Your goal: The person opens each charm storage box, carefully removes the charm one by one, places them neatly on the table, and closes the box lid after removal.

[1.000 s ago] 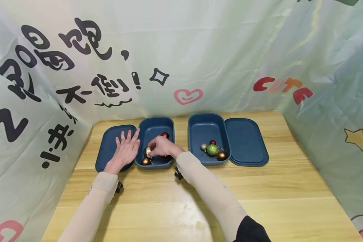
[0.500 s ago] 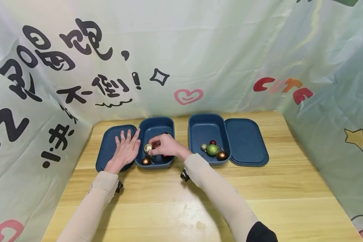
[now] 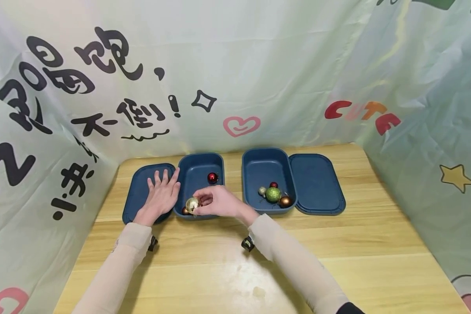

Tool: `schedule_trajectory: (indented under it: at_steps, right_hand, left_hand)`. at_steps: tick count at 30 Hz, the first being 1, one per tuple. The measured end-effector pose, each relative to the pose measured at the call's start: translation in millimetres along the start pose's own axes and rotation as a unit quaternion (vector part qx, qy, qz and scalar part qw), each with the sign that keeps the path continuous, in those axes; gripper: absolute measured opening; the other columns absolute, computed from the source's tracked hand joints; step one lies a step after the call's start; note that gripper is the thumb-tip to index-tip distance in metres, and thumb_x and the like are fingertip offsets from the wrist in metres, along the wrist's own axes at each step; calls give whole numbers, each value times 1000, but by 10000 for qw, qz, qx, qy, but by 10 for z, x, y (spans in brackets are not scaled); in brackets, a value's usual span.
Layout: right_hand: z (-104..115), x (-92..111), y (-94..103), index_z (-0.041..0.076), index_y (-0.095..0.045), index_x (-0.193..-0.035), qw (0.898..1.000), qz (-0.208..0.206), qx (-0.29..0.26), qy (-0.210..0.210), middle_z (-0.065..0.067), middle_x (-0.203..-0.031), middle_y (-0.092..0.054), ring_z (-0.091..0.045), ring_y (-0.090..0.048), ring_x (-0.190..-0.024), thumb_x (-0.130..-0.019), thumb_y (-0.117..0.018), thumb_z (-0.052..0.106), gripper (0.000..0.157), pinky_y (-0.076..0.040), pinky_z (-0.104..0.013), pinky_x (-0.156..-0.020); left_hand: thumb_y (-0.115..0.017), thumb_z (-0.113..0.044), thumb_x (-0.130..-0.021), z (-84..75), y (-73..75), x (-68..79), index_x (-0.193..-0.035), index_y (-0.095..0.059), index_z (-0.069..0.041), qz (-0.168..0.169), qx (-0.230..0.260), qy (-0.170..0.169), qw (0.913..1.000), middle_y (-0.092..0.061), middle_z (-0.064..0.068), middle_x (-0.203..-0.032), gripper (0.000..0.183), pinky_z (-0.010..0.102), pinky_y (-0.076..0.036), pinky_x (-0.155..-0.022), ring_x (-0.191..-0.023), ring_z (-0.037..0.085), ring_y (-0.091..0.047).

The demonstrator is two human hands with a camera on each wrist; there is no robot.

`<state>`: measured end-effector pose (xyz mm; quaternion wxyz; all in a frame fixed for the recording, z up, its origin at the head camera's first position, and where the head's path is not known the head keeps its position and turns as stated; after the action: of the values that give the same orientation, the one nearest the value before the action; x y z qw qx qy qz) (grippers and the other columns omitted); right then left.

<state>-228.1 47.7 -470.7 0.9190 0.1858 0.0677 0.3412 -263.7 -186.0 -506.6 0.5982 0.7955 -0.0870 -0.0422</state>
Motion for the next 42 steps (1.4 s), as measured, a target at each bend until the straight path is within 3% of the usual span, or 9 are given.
schedule_trajectory:
  at_steps: [12, 25, 33, 42]
  right_hand:
    - [53, 287, -240, 6, -72, -130, 9984, -303, 130, 470, -7, -119, -72, -19, -73, -110, -89, -87, 16, 45, -60, -30, -97]
    - [-87, 414, -509, 2, -70, -134, 9984, 228, 157, 489, -9, -117, -74, -16, -76, -104, -91, -85, 17, 48, -61, -26, -93]
    - [-175, 423, -610, 4, -72, -129, 9939, 398, 871, 542, -7, -112, -74, -13, -76, -96, -92, -83, 18, 41, -61, -21, -85]
    - [-207, 410, -639, 3, -74, -124, 9869, 322, 1450, 621, -7, -107, -75, -15, -72, -91, -90, -84, 18, 39, -60, -20, -80]
  left_hand:
    - [-25, -38, -117, -2, 19, -3, -172, -12, -21, -51, 31, -45, 10000, -14, 33, -172, 59, 78, 4, -123, -160, 58, 1]
    - [-27, -36, -117, 4, -2, -10, -172, -13, -20, -30, 45, -28, 10000, -14, 34, -172, 59, 78, 4, -122, -159, 59, 1]
    - [-28, -35, -116, -2, 5, 4, -172, -13, -20, -43, 65, -3, 10000, -14, 34, -172, 60, 79, 4, -122, -159, 59, 2]
    - [-27, -37, -117, -6, 8, 10, -172, -12, -20, -28, 77, 6, 10000, -14, 33, -172, 60, 78, 3, -123, -160, 58, 1]
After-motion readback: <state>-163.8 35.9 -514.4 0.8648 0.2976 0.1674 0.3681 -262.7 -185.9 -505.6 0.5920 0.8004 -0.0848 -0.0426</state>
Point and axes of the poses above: each hand's wrist, its own x-axis away from the middle knuckle, its own y-axis out of the back of the hand, z = x × y, the point moved 3 cm from there along -x, towards the middle knuckle
